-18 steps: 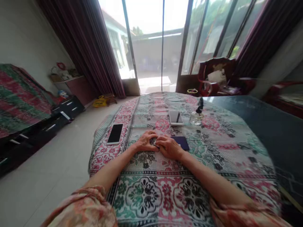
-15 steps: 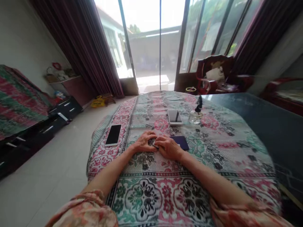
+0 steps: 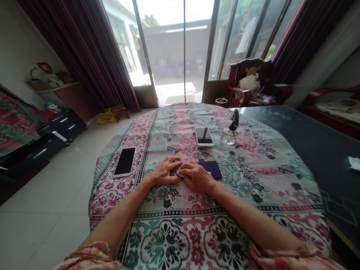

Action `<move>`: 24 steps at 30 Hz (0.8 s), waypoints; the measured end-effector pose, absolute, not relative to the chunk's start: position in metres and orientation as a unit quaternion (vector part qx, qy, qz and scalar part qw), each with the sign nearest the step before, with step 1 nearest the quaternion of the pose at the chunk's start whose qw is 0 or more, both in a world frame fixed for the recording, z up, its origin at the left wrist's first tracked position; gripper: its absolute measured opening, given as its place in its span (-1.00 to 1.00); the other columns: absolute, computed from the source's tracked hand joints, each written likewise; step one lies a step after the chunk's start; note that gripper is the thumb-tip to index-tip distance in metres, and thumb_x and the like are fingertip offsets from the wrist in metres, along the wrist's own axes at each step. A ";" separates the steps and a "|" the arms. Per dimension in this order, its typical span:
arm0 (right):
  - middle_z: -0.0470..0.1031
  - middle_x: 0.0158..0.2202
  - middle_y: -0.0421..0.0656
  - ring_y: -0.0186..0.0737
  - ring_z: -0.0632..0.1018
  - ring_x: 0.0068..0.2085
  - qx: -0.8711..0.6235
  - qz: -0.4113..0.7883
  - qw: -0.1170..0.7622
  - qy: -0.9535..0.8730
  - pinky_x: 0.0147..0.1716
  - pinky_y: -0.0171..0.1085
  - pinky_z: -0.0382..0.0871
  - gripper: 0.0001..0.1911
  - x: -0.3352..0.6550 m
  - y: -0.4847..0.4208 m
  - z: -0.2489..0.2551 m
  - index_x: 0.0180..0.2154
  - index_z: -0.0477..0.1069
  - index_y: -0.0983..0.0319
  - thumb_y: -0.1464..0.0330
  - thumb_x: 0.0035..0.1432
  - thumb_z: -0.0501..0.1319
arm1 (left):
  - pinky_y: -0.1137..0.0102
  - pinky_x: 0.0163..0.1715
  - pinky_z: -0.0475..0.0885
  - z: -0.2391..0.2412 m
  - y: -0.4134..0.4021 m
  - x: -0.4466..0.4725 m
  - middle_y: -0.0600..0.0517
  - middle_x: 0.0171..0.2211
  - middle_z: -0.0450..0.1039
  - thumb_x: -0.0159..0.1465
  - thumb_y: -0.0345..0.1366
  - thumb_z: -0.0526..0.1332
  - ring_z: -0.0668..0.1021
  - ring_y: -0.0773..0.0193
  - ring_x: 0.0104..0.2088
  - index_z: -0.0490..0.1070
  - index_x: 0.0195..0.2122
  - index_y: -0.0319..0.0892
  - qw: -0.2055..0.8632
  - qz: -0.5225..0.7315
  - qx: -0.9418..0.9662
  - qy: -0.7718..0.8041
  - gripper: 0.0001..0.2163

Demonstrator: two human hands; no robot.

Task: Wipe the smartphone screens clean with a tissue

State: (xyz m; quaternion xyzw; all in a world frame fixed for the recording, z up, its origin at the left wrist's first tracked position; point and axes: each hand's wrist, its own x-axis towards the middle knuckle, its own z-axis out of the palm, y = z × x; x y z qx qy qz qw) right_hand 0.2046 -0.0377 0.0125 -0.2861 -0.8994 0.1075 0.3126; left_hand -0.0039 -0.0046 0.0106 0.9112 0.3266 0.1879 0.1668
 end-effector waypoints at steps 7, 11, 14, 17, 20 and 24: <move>0.49 -0.20 -0.12 -0.20 0.42 -0.14 -0.268 0.123 0.292 -0.910 -0.07 -0.17 0.33 -0.72 0.213 -0.053 0.018 -0.17 0.46 0.20 0.54 0.15 0.09 | 0.14 0.18 0.18 0.012 -0.007 -0.005 -0.07 0.15 0.21 0.09 -0.23 0.30 0.26 0.02 0.16 0.30 0.12 -0.07 0.147 0.162 0.918 0.331 -0.47; 0.48 -0.14 -0.10 -0.20 0.41 -0.14 -0.261 0.128 0.273 -0.917 -0.06 -0.17 0.32 -0.68 0.220 -0.064 0.021 -0.08 0.43 0.19 0.53 0.18 0.06 | 0.12 0.17 0.18 0.012 -0.007 -0.006 -0.10 0.16 0.19 0.12 -0.18 0.29 0.25 0.01 0.17 0.29 0.12 -0.08 0.140 0.159 0.922 0.325 -0.49; 0.48 -0.14 -0.11 -0.21 0.41 -0.15 -0.260 0.132 0.259 -0.921 -0.07 -0.18 0.32 -0.70 0.222 -0.060 0.022 -0.09 0.44 0.19 0.52 0.19 0.06 | 0.11 0.17 0.18 0.012 -0.008 -0.006 -0.09 0.17 0.18 0.13 -0.15 0.28 0.24 0.01 0.17 0.28 0.13 -0.05 0.145 0.158 0.921 0.324 -0.48; 0.49 -0.18 -0.11 -0.21 0.42 -0.16 -0.270 0.124 0.258 -0.919 -0.07 -0.18 0.31 -0.74 0.218 -0.047 0.022 -0.16 0.46 0.21 0.52 0.19 0.07 | 0.12 0.18 0.17 0.014 -0.009 -0.005 -0.08 0.17 0.18 0.11 -0.20 0.29 0.23 0.01 0.17 0.29 0.13 -0.07 0.149 0.154 0.921 0.326 -0.48; 0.49 -0.19 -0.10 -0.21 0.42 -0.17 -0.283 0.114 0.270 -0.913 -0.07 -0.16 0.31 -0.75 0.214 -0.039 0.022 -0.20 0.47 0.21 0.53 0.18 0.06 | 0.14 0.19 0.16 0.015 -0.010 -0.004 -0.08 0.16 0.18 0.09 -0.23 0.29 0.23 0.02 0.17 0.30 0.11 -0.09 0.151 0.146 0.919 0.334 -0.48; 0.48 -0.20 -0.10 -0.21 0.42 -0.15 -0.281 0.116 0.265 -0.915 -0.08 -0.19 0.31 -0.74 0.217 -0.050 0.024 -0.18 0.46 0.21 0.53 0.17 0.07 | 0.14 0.20 0.15 0.014 -0.010 -0.005 -0.06 0.18 0.16 0.07 -0.32 0.26 0.22 0.04 0.18 0.29 0.13 -0.07 0.148 0.139 0.919 0.339 -0.46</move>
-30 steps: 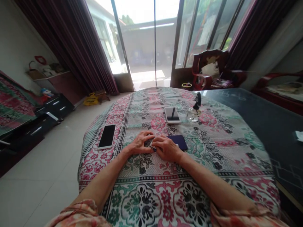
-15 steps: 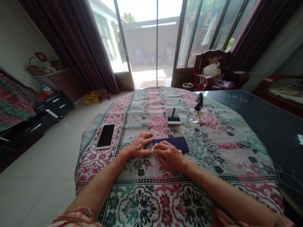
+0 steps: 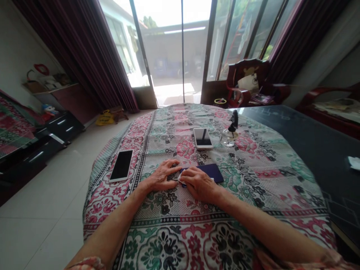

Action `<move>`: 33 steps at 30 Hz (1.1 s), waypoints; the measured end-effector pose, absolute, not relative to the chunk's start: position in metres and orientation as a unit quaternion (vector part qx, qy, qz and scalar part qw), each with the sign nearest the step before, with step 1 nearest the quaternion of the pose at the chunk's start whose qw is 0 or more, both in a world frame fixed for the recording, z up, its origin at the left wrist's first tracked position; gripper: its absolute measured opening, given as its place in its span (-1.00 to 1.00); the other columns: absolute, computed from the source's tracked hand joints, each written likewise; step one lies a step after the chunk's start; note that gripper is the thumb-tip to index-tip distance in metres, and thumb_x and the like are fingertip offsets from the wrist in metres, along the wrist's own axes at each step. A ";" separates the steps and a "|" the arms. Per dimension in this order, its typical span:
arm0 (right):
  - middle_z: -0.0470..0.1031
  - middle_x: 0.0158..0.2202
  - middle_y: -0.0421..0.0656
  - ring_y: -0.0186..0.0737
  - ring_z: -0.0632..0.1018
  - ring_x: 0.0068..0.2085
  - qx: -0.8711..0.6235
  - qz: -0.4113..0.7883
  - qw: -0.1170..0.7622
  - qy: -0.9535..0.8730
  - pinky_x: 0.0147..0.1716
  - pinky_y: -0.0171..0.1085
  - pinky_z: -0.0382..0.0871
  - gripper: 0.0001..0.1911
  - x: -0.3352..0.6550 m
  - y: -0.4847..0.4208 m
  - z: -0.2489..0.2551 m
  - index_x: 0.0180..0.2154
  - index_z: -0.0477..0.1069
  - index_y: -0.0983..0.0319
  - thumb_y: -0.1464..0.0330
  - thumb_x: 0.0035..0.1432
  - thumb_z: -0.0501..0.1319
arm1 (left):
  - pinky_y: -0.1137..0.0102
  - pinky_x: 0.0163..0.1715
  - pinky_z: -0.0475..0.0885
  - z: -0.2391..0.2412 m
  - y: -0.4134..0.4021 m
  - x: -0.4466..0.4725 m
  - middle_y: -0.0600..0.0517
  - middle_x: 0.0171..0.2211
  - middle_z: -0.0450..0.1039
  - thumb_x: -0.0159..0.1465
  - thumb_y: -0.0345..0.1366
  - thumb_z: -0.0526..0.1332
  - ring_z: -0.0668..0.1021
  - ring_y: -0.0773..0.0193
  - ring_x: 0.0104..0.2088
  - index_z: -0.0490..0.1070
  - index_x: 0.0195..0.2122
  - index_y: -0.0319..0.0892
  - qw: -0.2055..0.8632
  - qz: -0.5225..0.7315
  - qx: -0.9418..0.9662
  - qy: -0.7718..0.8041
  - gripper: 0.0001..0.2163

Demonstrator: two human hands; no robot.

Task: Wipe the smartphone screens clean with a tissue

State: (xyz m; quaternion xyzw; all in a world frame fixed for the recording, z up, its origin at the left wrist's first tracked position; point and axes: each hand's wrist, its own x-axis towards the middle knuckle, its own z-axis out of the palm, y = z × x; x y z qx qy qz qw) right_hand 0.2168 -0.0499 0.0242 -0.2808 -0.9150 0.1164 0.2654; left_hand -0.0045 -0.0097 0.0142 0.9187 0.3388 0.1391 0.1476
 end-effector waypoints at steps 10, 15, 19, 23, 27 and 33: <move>0.49 -0.15 -0.12 -0.20 0.42 -0.15 -0.282 0.122 0.271 -0.912 -0.07 -0.18 0.30 -0.70 0.228 -0.067 0.020 -0.14 0.44 0.18 0.55 0.15 0.07 | 0.11 0.21 0.13 0.012 -0.009 -0.006 -0.01 0.21 0.13 0.07 -0.34 0.26 0.19 0.01 0.20 0.29 0.14 0.00 0.150 0.135 0.918 0.341 -0.44; 0.50 -0.19 -0.12 -0.21 0.44 -0.15 -0.291 0.107 0.288 -0.906 -0.08 -0.19 0.32 -0.72 0.224 -0.057 0.020 -0.17 0.46 0.18 0.54 0.15 0.08 | 0.13 0.20 0.13 0.014 -0.012 -0.004 -0.02 0.19 0.16 0.06 -0.39 0.24 0.23 0.04 0.19 0.31 0.12 -0.02 0.148 0.141 0.916 0.345 -0.45; 0.50 -0.18 -0.12 -0.21 0.43 -0.16 -0.285 0.115 0.281 -0.909 -0.07 -0.18 0.31 -0.71 0.231 -0.068 0.022 -0.15 0.45 0.19 0.54 0.14 0.08 | 0.14 0.21 0.12 0.015 -0.013 -0.004 -0.05 0.19 0.15 0.06 -0.40 0.24 0.21 0.04 0.20 0.32 0.12 -0.07 0.145 0.138 0.916 0.347 -0.47; 0.50 -0.16 -0.13 -0.21 0.43 -0.16 -0.291 0.123 0.274 -0.908 -0.08 -0.17 0.30 -0.71 0.242 -0.077 0.024 -0.14 0.45 0.20 0.55 0.14 0.08 | 0.12 0.20 0.15 0.019 -0.012 -0.005 -0.05 0.20 0.13 0.08 -0.35 0.27 0.21 0.01 0.20 0.31 0.11 -0.05 0.149 0.117 0.919 0.346 -0.48; 0.50 -0.16 -0.11 -0.19 0.43 -0.15 -0.313 0.116 0.287 -0.898 -0.09 -0.16 0.31 -0.72 0.247 -0.073 0.025 -0.15 0.45 0.19 0.54 0.15 0.08 | 0.08 0.16 0.21 0.027 -0.013 0.004 -0.11 0.18 0.17 0.04 -0.11 0.36 0.24 -0.05 0.18 0.27 0.14 -0.08 0.157 0.113 0.924 0.330 -0.38; 0.50 -0.26 -0.12 -0.20 0.44 -0.20 -0.328 0.103 0.270 -0.899 -0.12 -0.18 0.31 -0.80 0.238 -0.066 0.027 -0.22 0.48 0.20 0.47 0.19 0.10 | 0.06 0.13 0.24 0.020 -0.019 0.023 -0.16 0.12 0.25 -0.04 0.01 0.40 0.30 -0.04 0.13 0.29 0.09 -0.15 0.147 0.165 0.912 0.346 -0.31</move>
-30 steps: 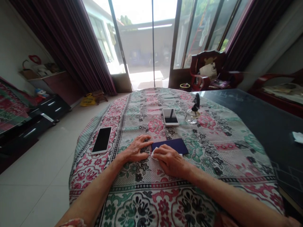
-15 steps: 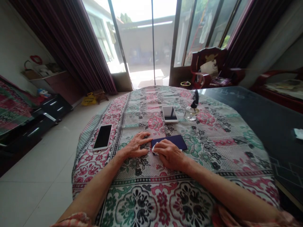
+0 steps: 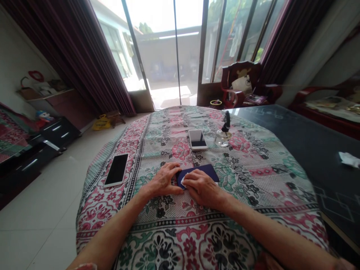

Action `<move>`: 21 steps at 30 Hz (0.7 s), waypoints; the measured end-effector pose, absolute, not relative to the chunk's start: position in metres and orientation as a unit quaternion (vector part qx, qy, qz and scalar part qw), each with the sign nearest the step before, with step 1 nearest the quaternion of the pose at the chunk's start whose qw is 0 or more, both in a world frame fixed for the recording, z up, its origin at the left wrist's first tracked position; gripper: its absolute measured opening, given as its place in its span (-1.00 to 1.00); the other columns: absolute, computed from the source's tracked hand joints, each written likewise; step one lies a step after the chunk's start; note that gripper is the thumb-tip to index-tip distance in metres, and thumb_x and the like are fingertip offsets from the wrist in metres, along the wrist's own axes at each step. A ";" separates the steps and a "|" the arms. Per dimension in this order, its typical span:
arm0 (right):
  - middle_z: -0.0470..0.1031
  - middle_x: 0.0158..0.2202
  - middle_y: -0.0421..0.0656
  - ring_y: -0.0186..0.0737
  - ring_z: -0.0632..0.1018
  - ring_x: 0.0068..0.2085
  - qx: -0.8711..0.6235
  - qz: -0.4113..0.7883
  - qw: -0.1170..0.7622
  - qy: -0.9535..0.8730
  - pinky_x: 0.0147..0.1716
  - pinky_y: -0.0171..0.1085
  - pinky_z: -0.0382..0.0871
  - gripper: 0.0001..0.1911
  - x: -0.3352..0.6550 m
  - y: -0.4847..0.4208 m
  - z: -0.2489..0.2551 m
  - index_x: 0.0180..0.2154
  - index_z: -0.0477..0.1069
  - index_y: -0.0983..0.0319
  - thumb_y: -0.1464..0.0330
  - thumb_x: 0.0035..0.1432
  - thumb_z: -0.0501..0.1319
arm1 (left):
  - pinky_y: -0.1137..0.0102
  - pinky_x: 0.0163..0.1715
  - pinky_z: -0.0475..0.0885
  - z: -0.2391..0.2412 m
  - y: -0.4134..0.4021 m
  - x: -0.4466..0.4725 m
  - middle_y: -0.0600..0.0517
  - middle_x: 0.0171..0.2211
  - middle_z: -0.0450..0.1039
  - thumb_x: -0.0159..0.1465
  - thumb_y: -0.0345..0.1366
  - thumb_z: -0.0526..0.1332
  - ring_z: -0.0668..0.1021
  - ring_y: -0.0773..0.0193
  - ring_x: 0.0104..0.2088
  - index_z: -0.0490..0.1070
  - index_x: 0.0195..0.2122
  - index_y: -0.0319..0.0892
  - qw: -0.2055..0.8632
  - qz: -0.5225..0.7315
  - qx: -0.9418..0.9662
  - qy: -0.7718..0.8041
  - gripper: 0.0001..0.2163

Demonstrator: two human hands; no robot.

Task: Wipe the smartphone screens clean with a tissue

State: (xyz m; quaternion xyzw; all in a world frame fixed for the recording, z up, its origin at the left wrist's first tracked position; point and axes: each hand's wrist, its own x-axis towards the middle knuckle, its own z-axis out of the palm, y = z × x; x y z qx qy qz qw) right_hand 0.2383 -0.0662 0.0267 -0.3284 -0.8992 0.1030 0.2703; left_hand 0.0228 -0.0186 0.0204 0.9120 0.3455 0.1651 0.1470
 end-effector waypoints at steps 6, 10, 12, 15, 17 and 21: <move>0.50 -0.29 -0.12 -0.21 0.44 -0.23 -0.395 0.083 0.293 -0.867 -0.15 -0.19 0.32 -0.81 0.259 -0.064 0.024 -0.30 0.51 0.20 0.51 0.12 0.14 | 0.07 0.11 0.26 0.016 -0.018 0.023 -0.13 0.06 0.29 -0.06 -0.01 0.41 0.34 -0.03 0.08 0.32 0.05 -0.12 0.156 0.192 0.905 0.345 -0.34; 0.51 -0.31 -0.14 -0.21 0.46 -0.25 -0.460 0.059 0.300 -0.834 -0.13 -0.19 0.33 -0.81 0.283 -0.055 0.024 -0.33 0.51 0.20 0.50 0.12 0.14 | 0.09 0.07 0.30 0.020 -0.019 0.023 -0.13 0.02 0.30 -0.08 -0.05 0.42 0.36 -0.03 0.04 0.34 0.03 -0.14 0.166 0.193 0.901 0.352 -0.35; 0.51 -0.32 -0.14 -0.19 0.47 -0.25 -0.493 0.044 0.295 -0.817 -0.12 -0.19 0.33 -0.81 0.292 -0.050 0.024 -0.34 0.51 0.21 0.51 0.11 0.14 | 0.10 0.07 0.30 0.021 -0.019 0.024 -0.14 0.01 0.30 -0.08 -0.06 0.42 0.36 -0.02 0.03 0.34 0.02 -0.16 0.169 0.193 0.900 0.351 -0.36; 0.51 -0.32 -0.11 -0.17 0.48 -0.25 -0.529 0.016 0.289 -0.798 -0.14 -0.18 0.34 -0.80 0.298 -0.045 0.023 -0.32 0.51 0.21 0.50 0.13 0.12 | 0.10 0.07 0.30 0.021 -0.020 0.026 -0.13 0.00 0.30 -0.09 -0.08 0.42 0.36 -0.02 0.03 0.34 0.02 -0.15 0.176 0.192 0.898 0.354 -0.36; 0.50 -0.30 -0.10 -0.15 0.48 -0.24 -0.539 0.002 0.286 -0.792 -0.14 -0.17 0.33 -0.80 0.297 -0.044 0.021 -0.30 0.51 0.21 0.48 0.16 0.11 | 0.11 0.07 0.31 0.021 -0.019 0.025 -0.11 -0.01 0.30 -0.11 -0.14 0.43 0.36 -0.02 0.03 0.34 0.02 -0.13 0.183 0.192 0.895 0.358 -0.37; 0.49 -0.21 -0.09 -0.15 0.45 -0.19 -0.515 0.015 0.279 -0.810 -0.11 -0.17 0.33 -0.77 0.286 -0.045 0.019 -0.20 0.49 0.20 0.46 0.22 0.08 | 0.13 0.09 0.30 0.021 -0.012 0.012 -0.09 0.02 0.27 -0.13 -0.24 0.41 0.34 -0.02 0.07 0.33 0.03 -0.12 0.189 0.179 0.893 0.368 -0.36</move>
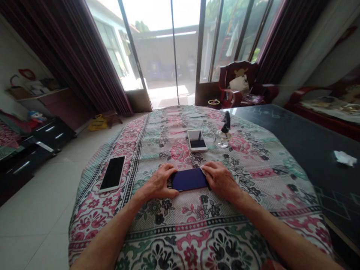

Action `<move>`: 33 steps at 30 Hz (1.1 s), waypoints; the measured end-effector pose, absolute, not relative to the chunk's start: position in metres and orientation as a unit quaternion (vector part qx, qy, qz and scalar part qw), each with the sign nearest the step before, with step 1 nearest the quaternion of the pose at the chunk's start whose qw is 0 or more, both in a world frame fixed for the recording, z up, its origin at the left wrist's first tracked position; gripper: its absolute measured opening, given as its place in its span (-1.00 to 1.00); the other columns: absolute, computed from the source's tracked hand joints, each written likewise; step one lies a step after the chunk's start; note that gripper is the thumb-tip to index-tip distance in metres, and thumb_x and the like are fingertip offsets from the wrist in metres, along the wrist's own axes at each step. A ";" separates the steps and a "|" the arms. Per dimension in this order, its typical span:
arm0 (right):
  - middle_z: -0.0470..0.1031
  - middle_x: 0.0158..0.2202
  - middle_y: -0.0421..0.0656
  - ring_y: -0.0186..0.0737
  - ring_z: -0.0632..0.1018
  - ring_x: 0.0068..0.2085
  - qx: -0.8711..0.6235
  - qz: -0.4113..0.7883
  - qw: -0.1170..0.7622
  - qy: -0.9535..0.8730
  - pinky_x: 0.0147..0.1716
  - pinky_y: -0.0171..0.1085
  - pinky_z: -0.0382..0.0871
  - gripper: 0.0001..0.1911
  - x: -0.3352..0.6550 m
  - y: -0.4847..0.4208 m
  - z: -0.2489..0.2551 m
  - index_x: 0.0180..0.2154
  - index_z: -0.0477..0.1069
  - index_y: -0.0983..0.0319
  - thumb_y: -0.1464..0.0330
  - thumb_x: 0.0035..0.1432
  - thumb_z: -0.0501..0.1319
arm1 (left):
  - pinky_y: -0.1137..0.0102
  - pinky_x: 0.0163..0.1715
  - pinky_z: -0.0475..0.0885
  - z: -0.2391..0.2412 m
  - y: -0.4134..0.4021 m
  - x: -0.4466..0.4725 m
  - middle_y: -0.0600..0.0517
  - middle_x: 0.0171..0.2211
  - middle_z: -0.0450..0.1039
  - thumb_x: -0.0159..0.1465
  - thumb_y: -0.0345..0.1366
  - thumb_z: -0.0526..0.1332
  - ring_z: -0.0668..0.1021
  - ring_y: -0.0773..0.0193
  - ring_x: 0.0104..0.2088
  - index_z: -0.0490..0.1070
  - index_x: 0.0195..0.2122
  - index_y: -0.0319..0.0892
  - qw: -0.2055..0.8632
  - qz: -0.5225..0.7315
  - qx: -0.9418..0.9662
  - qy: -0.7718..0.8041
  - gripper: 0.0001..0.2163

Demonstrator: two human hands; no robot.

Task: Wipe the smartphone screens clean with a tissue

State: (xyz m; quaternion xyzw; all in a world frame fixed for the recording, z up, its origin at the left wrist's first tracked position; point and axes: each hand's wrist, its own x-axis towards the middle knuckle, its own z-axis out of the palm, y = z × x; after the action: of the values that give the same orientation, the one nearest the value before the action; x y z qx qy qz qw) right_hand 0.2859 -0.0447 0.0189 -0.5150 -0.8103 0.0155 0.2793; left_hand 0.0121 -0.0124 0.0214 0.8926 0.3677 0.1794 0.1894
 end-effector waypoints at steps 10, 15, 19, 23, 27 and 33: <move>0.46 -0.09 -0.07 -0.16 0.39 -0.12 -0.369 0.073 0.246 -0.893 -0.05 -0.14 0.31 -0.69 0.241 -0.048 0.023 -0.04 0.39 0.21 0.51 0.23 0.04 | 0.14 0.12 0.28 0.023 0.004 -0.023 -0.11 0.07 0.23 -0.12 -0.28 0.41 0.32 -0.01 0.10 0.33 0.03 -0.15 0.174 0.163 0.886 0.398 -0.37; 0.46 -0.08 -0.08 -0.17 0.39 -0.13 -0.348 0.066 0.231 -0.906 -0.04 -0.15 0.28 -0.72 0.231 -0.031 0.023 -0.07 0.41 0.21 0.50 0.23 0.05 | 0.13 0.14 0.26 0.019 0.004 -0.026 -0.10 0.09 0.22 -0.10 -0.24 0.42 0.30 -0.01 0.13 0.33 0.05 -0.14 0.184 0.180 0.874 0.413 -0.36; 0.47 -0.12 -0.05 -0.16 0.38 -0.15 -0.345 0.065 0.227 -0.908 -0.07 -0.16 0.27 -0.75 0.213 -0.016 0.022 -0.09 0.42 0.23 0.46 0.24 0.06 | 0.12 0.15 0.25 0.015 0.007 -0.030 -0.08 0.10 0.22 -0.09 -0.23 0.43 0.30 -0.01 0.13 0.33 0.05 -0.11 0.200 0.184 0.870 0.411 -0.36; 0.47 -0.15 -0.07 -0.15 0.37 -0.14 -0.338 0.066 0.224 -0.912 -0.06 -0.16 0.26 -0.77 0.190 -0.008 0.019 -0.10 0.44 0.23 0.41 0.21 0.13 | 0.12 0.16 0.23 0.014 0.007 -0.030 -0.08 0.09 0.22 -0.10 -0.24 0.44 0.29 0.00 0.14 0.35 0.04 -0.12 0.205 0.189 0.868 0.412 -0.37; 0.47 -0.13 -0.08 -0.16 0.38 -0.13 -0.325 0.076 0.226 -0.915 -0.04 -0.17 0.25 -0.77 0.193 -0.008 0.020 -0.10 0.44 0.22 0.41 0.20 0.14 | 0.13 0.15 0.24 0.016 0.006 -0.029 -0.08 0.08 0.23 -0.10 -0.26 0.43 0.30 -0.01 0.13 0.35 0.02 -0.12 0.206 0.190 0.868 0.411 -0.39; 0.48 -0.07 -0.09 -0.18 0.40 -0.10 -0.338 0.083 0.245 -0.905 -0.02 -0.14 0.28 -0.69 0.245 -0.021 0.024 -0.06 0.44 0.21 0.48 0.26 0.01 | 0.14 0.13 0.26 0.018 0.006 -0.028 -0.09 0.07 0.24 -0.11 -0.23 0.44 0.31 -0.01 0.12 0.37 -0.01 -0.14 0.203 0.186 0.870 0.409 -0.41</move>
State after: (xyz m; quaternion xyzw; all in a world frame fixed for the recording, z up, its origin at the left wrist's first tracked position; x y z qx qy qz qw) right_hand 0.2447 -0.0205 0.0245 -0.3382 -0.9048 0.0830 0.2452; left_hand -0.0283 0.0062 0.0184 0.8698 0.4089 0.1864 0.2034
